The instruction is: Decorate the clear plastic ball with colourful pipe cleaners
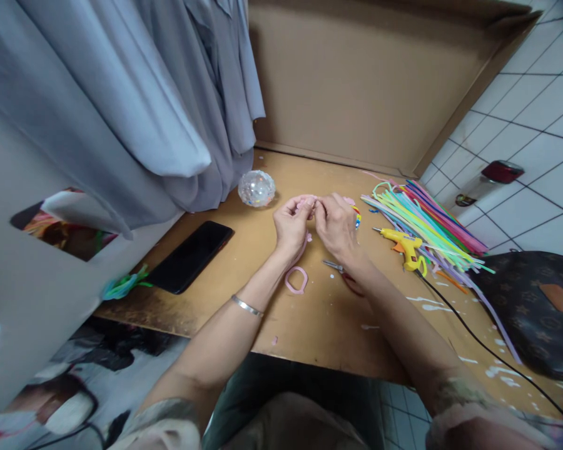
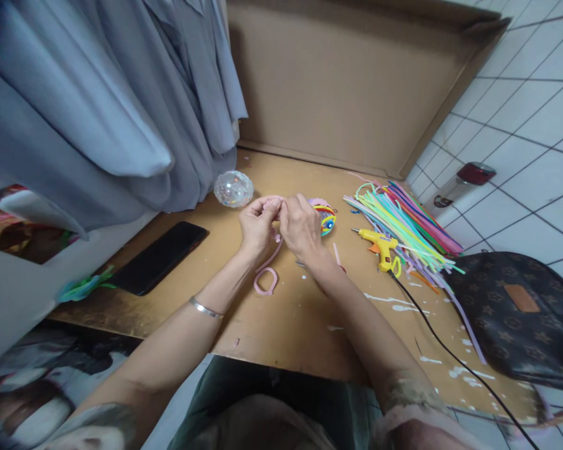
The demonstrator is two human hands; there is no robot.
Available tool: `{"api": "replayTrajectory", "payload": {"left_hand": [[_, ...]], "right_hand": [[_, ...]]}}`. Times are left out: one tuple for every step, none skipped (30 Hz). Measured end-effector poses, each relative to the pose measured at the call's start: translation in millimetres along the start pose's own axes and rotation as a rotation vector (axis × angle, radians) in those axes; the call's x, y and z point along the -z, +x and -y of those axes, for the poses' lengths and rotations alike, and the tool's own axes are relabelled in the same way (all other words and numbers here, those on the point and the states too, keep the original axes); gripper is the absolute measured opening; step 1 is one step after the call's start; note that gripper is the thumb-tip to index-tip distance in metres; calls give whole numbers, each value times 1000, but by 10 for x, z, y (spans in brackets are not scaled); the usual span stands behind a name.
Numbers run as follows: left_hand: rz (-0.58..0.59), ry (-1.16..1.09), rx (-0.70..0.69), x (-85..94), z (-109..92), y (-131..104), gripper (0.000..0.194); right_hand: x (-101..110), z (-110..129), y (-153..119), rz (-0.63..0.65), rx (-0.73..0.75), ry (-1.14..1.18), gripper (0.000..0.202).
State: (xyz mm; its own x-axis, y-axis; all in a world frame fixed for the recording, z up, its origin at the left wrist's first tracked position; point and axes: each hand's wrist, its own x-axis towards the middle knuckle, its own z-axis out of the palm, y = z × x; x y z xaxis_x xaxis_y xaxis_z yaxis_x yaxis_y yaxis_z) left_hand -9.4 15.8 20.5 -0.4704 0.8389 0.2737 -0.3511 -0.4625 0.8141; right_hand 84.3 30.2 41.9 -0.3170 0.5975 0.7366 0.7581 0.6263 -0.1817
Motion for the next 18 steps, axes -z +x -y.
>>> {"api": "replayTrajectory", "payload": {"left_hand": [[6, 5, -4, 4, -6, 0, 27], [12, 6, -11, 7, -13, -1, 28], [18, 8, -18, 9, -20, -3, 28], [25, 14, -23, 11, -26, -7, 28], [30, 24, -25, 12, -32, -11, 28], [34, 36, -24, 11, -36, -15, 28], [35, 48, -22, 8, -40, -19, 27], [35, 57, -19, 5, -42, -23, 27], [32, 61, -19, 0, -44, -26, 26], [27, 60, -22, -5, -45, -28, 25], [24, 58, -25, -10, -45, -29, 24], [25, 55, -27, -14, -45, -30, 22], [30, 53, -29, -16, -45, -31, 21], [34, 53, -31, -17, -44, -33, 21], [40, 58, -33, -16, -44, -34, 20], [44, 67, -34, -15, -44, -36, 20], [45, 79, -33, -13, -45, -38, 19], [43, 90, -31, -12, -47, -40, 19]], "right_hand": [[3, -7, 1, 10, 7, -15, 28], [5, -14, 2, 17, 9, -24, 28], [8, -21, 4, 20, 8, -28, 28], [10, -29, 8, 22, 5, -26, 28], [14, -37, 12, 22, 0, -17, 28], [17, -45, 17, 23, -5, -2, 28], [21, -52, 23, 23, -10, 17, 28], [25, -60, 29, 23, -16, 38, 27], [28, -66, 34, 20, -22, 58, 27], [31, -70, 39, 15, -26, 77, 26], [34, -73, 42, 9, -29, 92, 25], [35, -73, 44, 2, -32, 103, 25], [36, -72, 44, -5, -34, 109, 25], [37, -70, 44, -11, -35, 110, 25], [37, -66, 42, -15, -34, 104, 24], [38, -62, 41, -16, -31, 94, 24], [38, -59, 40, -13, -24, 80, 24], [39, -57, 39, -7, -16, 65, 24]]}}
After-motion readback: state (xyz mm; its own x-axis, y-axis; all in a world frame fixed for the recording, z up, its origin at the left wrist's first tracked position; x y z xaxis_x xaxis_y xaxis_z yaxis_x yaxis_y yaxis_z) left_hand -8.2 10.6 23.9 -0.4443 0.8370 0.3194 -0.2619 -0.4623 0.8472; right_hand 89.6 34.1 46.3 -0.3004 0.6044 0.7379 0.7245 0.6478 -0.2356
